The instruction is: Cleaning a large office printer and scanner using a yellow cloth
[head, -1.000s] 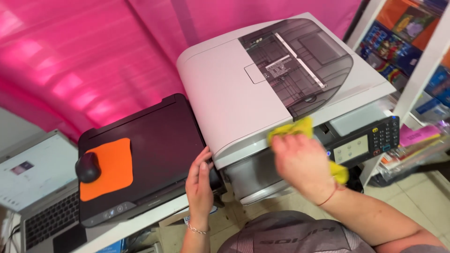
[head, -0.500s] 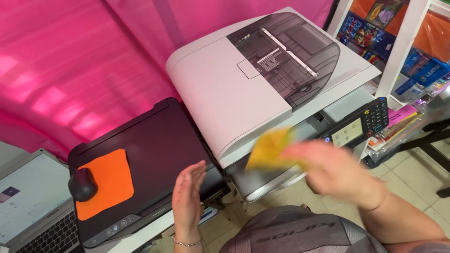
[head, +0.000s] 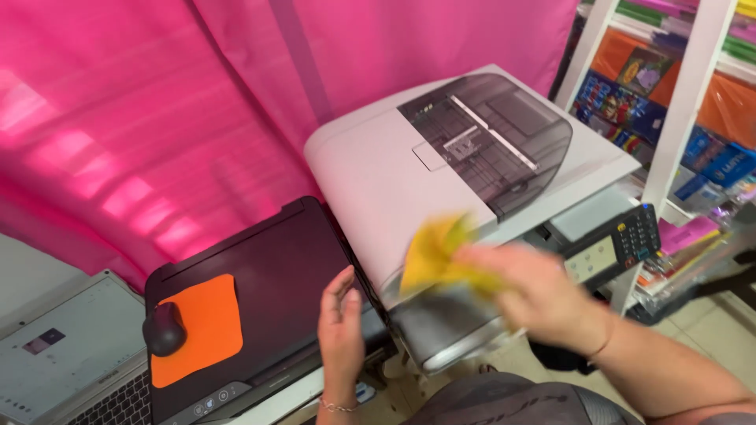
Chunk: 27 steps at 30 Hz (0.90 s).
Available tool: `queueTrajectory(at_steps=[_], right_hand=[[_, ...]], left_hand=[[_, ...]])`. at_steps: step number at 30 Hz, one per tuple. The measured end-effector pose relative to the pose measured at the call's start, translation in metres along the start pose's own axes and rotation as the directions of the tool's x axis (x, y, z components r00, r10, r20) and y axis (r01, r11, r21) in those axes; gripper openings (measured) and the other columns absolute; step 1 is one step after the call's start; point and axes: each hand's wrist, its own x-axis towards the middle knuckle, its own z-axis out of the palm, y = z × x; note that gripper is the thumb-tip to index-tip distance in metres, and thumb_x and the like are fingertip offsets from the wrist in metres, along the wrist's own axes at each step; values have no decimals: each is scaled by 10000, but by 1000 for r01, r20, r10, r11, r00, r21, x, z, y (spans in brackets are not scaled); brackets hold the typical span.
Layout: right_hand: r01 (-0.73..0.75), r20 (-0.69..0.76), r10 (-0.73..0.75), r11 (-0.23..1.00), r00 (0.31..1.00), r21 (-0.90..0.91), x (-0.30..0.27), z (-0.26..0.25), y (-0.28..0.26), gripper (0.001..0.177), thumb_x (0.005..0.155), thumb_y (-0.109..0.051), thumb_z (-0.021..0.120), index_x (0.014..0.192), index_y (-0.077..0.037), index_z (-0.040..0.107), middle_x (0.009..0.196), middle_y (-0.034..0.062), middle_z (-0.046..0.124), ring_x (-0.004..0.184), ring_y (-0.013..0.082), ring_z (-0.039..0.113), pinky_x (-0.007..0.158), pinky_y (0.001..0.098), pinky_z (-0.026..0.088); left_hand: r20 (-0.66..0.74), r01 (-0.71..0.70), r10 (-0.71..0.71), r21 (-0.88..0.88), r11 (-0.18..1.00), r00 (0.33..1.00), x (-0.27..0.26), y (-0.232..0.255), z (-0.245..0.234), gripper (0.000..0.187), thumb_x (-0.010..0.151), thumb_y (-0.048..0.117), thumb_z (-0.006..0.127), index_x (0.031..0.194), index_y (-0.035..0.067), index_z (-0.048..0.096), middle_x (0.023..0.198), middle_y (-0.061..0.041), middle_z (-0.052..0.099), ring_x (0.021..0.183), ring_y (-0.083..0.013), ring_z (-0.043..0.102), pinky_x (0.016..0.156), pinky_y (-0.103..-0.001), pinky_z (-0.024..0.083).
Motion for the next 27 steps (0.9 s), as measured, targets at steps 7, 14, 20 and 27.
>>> queueTrajectory(at_steps=[7, 14, 20, 27], right_hand=[[326, 500, -245, 942, 831, -81, 95, 19, 41, 557, 938, -392, 649, 1473, -267, 559, 1449, 119, 562, 1456, 436, 367, 1194, 582, 231], [511, 709, -433, 851, 557, 119, 188, 115, 59, 493, 1006, -526, 410, 1383, -298, 632, 1471, 86, 544, 1447, 369, 370, 1140, 640, 219], [150, 625, 1, 970, 780, -189, 324, 181, 155, 522, 901, -556, 489, 1374, -340, 534, 1474, 3, 451, 1391, 288, 374, 1103, 534, 313], [521, 672, -270, 830, 690, -202, 266, 181, 145, 599, 989, -613, 350, 1475, -313, 532, 1514, 169, 446, 1448, 421, 328, 1041, 646, 338]], left_hand=[[164, -269, 225, 333, 904, 960, 1, -13, 32, 793, 932, 359, 657, 1579, 70, 300, 1670, -176, 287, 1541, -309, 295, 1229, -431, 250], [-37, 0, 4, 120, 993, 999, -1, -21, 46, 986, 802, 287, 752, 1597, 96, 201, 1633, -153, 324, 1509, -276, 345, 1200, -405, 318], [-44, -305, 318, 177, 936, 947, 0, -60, 45, 954, 778, 201, 794, 1570, 30, 290, 1692, -166, 261, 1562, -271, 282, 1246, -376, 248], [-201, -247, 301, 257, 934, 932, -5, -36, 60, 822, 720, 320, 721, 1480, 115, 486, 1610, -114, 478, 1475, -284, 488, 1127, -399, 442]])
